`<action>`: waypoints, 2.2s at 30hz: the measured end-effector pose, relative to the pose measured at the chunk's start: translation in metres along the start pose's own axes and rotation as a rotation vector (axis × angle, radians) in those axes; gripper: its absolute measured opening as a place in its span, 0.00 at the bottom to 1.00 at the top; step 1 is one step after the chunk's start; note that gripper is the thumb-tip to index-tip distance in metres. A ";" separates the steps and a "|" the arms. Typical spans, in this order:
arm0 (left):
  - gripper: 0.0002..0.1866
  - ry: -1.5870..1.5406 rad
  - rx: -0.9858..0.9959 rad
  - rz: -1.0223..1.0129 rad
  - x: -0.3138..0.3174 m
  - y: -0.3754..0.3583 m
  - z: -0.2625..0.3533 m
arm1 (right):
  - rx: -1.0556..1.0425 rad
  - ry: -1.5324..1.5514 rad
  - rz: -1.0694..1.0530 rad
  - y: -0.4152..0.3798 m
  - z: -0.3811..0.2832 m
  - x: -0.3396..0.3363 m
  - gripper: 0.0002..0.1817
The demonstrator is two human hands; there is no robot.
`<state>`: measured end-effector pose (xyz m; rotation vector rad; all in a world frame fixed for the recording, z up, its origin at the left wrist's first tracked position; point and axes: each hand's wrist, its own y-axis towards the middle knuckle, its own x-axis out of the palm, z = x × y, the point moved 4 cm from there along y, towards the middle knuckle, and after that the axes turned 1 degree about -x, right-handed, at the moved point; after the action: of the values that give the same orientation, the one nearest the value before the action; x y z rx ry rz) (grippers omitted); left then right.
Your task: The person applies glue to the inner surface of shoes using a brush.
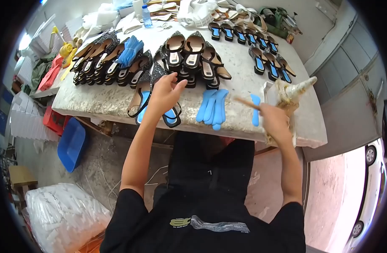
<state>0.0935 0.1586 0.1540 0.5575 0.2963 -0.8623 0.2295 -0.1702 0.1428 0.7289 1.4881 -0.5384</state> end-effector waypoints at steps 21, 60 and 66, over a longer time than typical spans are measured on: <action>0.24 0.114 -0.127 0.162 0.056 0.012 0.084 | 0.457 1.110 0.625 -0.136 0.099 -0.049 0.16; 0.54 -1.232 -0.735 -0.633 0.164 -0.172 0.014 | 0.337 1.326 0.722 -0.084 -0.027 0.003 0.02; 0.56 -1.119 -0.591 -0.775 0.162 -0.165 0.002 | 0.257 0.803 0.748 -0.038 -0.041 0.070 0.09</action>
<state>0.0648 -0.0311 0.0249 -0.6744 -0.2974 -1.6106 0.1756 -0.1585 0.0719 1.7450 1.7050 0.1843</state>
